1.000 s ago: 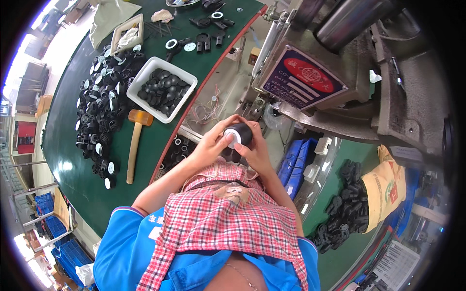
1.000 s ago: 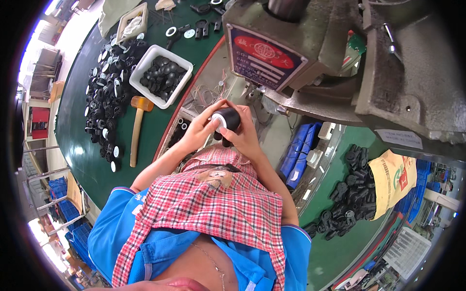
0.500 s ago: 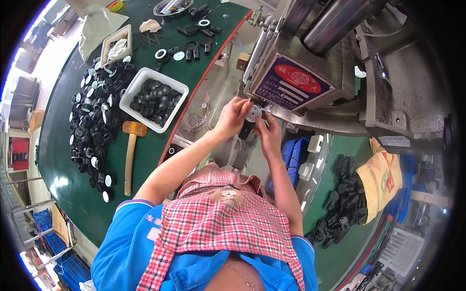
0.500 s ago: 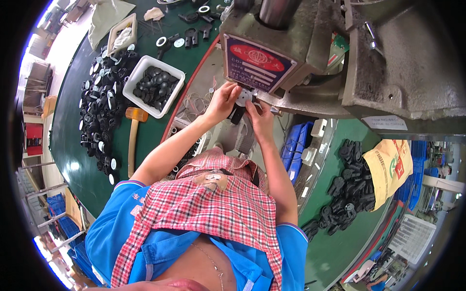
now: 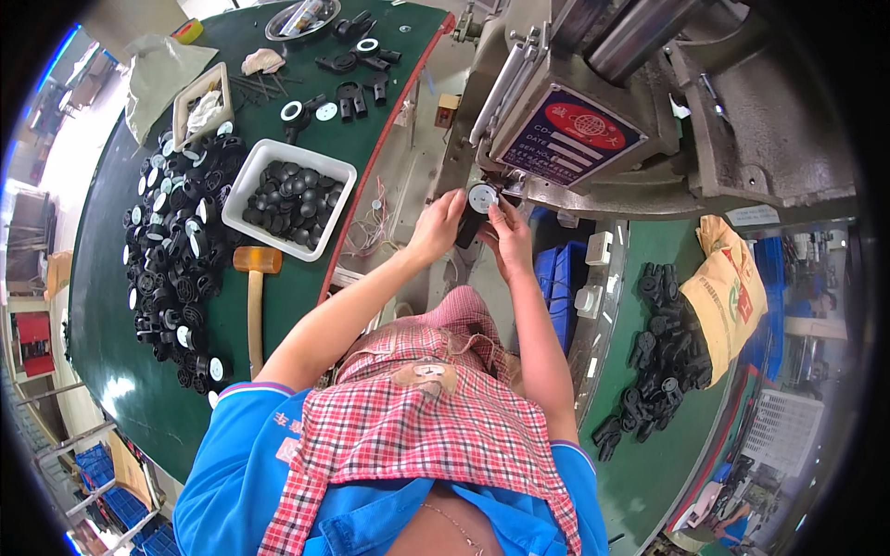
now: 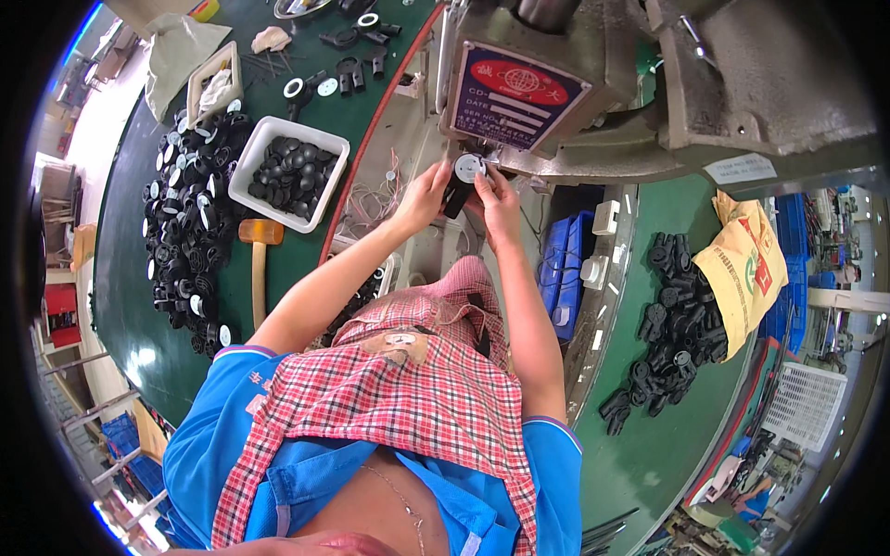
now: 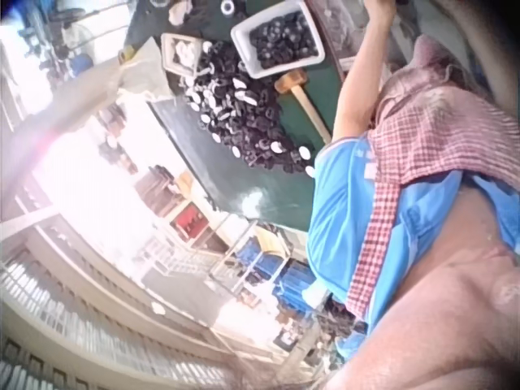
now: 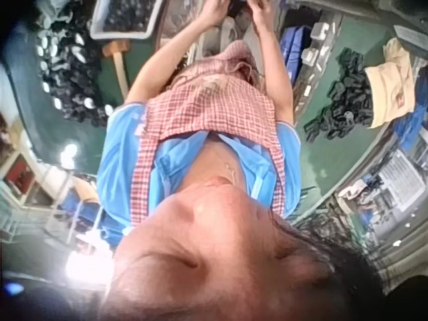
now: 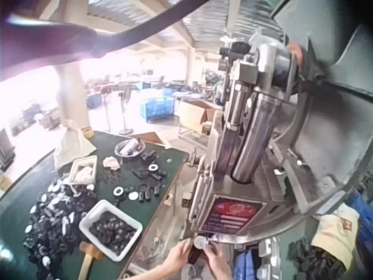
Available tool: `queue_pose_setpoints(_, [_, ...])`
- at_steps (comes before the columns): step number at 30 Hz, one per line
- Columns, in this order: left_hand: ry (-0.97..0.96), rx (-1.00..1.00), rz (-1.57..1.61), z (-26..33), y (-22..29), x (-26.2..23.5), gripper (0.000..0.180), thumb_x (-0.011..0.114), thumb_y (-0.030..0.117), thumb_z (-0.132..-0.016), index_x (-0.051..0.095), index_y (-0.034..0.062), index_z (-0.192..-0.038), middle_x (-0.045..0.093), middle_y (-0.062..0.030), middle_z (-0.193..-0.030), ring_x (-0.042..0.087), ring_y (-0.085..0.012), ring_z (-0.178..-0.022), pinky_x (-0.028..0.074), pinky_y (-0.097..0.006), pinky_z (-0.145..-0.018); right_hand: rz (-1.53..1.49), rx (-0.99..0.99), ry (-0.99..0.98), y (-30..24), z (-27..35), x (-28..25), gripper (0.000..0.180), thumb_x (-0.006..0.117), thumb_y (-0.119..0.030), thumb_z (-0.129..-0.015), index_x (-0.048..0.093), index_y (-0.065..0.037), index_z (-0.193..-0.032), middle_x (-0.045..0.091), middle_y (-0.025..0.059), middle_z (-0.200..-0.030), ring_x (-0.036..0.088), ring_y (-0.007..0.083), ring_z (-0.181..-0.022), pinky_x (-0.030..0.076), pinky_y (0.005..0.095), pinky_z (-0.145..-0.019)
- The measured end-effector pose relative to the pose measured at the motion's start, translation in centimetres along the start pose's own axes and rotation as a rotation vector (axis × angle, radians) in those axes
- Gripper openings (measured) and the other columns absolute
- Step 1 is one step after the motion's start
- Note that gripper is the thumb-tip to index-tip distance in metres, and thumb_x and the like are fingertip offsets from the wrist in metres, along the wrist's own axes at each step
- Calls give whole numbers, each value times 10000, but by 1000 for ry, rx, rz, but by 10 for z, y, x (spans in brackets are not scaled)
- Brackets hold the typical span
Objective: The person repeatedly picks black wheel components and white circular inserts from a table, places them into a press machine, and uses a rubber mallet to tap the assembly. Finished units are placed into a white tray. The person also moves a large bag of parts aside to access the workspace.
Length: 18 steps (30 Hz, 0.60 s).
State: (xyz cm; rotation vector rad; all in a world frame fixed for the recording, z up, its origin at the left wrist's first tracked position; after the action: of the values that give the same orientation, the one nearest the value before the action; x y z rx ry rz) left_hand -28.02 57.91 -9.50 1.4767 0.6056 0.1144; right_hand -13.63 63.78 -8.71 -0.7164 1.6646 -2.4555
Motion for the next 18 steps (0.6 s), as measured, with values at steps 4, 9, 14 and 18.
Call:
queue_pose_setpoints(4, [-145,-153,-64,26,-1,-6,434,544,385,-990,612,-16,-838,613,-119,-607,630,-238,-570,474,-393,-558,23,-44,9,8,0,-5,464,623,-309,-981,552,-63,-1368,651,37,-1156,647,114,-925,586,310,-791])
queue_pose_setpoints(9, [-79,-110,-167,22,1,-13,446,556,388,-974,631,-23,-818,633,-192,-661,652,-336,-618,483,-436,-602,-56,-13,71,34,6,-22,428,581,-375,-995,581,-58,-1283,620,63,-1062,644,159,-856,587,322,-726])
queue_pose_setpoints(14, [-64,-92,-226,20,8,-12,454,569,402,-954,663,-38,-902,635,-291,-760,639,-476,-790,479,-520,-702,16,68,130,61,8,-53,398,586,-381,-990,596,-42,-1199,603,80,-1049,639,177,-841,579,329,-706])
queue_pose_setpoints(18, [-87,-133,-240,19,10,-12,443,564,409,-951,651,-22,-897,648,-272,-785,645,-454,-822,490,-508,-740,54,90,131,75,10,-63,402,597,-381,-983,601,-34,-1186,607,73,-1051,635,175,-842,565,330,-695])
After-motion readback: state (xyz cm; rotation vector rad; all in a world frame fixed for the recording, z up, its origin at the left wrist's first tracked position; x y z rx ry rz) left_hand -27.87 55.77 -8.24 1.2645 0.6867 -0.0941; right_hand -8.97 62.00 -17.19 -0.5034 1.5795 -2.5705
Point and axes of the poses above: each hand's wrist, its own z-axis away from the middle knuckle, its own x-axis out of the palm, y = z × x, the point moved 6 cm from there along -z, towards the middle knuckle
